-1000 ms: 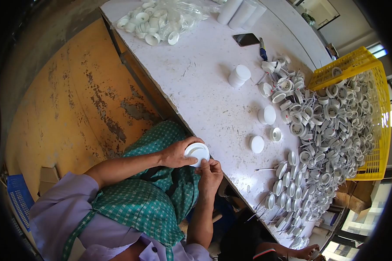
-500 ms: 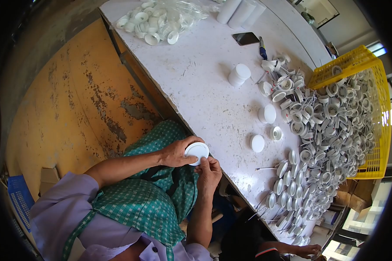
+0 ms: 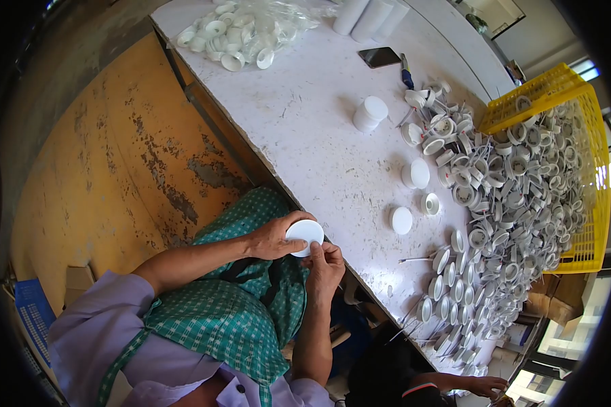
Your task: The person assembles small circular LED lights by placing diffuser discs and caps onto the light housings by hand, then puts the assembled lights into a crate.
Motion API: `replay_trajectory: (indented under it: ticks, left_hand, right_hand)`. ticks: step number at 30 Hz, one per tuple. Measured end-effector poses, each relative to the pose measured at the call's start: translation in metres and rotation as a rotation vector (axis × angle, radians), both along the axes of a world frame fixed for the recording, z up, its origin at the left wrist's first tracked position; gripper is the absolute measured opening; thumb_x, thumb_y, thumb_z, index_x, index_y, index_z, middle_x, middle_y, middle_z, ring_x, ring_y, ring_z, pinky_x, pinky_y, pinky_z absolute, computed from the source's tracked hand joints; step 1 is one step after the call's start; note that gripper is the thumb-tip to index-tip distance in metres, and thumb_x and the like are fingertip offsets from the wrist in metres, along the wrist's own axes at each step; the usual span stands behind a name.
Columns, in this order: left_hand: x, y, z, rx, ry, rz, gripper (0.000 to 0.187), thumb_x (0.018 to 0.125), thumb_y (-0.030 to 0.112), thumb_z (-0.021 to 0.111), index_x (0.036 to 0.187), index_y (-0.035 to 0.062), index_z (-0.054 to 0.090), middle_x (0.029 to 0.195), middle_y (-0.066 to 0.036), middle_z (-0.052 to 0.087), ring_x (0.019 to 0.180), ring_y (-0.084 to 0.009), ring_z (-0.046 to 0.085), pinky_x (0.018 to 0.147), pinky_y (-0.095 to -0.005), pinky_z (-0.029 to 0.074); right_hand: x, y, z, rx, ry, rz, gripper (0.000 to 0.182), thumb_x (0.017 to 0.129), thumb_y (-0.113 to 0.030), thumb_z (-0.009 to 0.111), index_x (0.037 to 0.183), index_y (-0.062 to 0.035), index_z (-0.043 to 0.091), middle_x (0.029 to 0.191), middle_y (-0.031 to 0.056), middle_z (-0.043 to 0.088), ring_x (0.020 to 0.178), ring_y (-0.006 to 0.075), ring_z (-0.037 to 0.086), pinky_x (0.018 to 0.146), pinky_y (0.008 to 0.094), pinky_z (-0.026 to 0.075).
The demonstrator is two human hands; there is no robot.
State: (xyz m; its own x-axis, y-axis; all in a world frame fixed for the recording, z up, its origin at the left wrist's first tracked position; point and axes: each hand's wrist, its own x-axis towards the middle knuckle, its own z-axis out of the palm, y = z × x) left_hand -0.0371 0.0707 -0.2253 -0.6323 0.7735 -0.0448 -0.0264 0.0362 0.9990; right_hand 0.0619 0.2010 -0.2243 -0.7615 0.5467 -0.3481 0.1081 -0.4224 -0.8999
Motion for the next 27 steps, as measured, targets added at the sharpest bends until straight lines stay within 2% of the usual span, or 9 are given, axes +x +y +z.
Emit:
replay_trajectory:
  ticks: [11, 22, 27]
  left_hand:
    - [0.001, -0.002, -0.002, -0.008, 0.01, 0.001, 0.05, 0.086, 0.021, 0.058, 0.128, 0.0014, 0.039, 0.111, -0.018, 0.057, 0.1, -0.026, 0.059, 0.084, -0.038, 0.049]
    - [0.003, -0.004, -0.004, -0.004, 0.046, 0.011, 0.048, 0.084, 0.017, 0.058, 0.125, 0.0, 0.041, 0.109, -0.018, 0.058, 0.1, -0.0278, 0.059, 0.086, -0.0388, 0.048]
    - [-0.001, -0.006, -0.008, 0.039, -0.037, -0.022, 0.049, 0.084, 0.018, 0.059, 0.126, 0.0003, 0.042, 0.112, -0.016, 0.057, 0.103, -0.0254, 0.057, 0.088, -0.0375, 0.047]
  right_hand:
    - [-0.001, -0.001, 0.001, 0.048, -0.009, 0.015, 0.017, 0.082, -0.01, 0.069, 0.079, -0.0035, 0.054, 0.065, 0.0057, 0.06, 0.05, 0.0089, 0.054, 0.046, 0.0205, 0.047]
    - [0.0, 0.001, 0.002, 0.108, -0.057, 0.122, 0.023, 0.083, -0.016, 0.069, 0.076, -0.0048, 0.051, 0.063, 0.0064, 0.059, 0.048, 0.0089, 0.053, 0.045, 0.0195, 0.043]
    - [-0.002, -0.001, 0.007, 0.13, -0.065, 0.14, 0.024, 0.083, -0.016, 0.069, 0.075, -0.0059, 0.05, 0.061, 0.0053, 0.058, 0.047, 0.0079, 0.051, 0.045, 0.0191, 0.042]
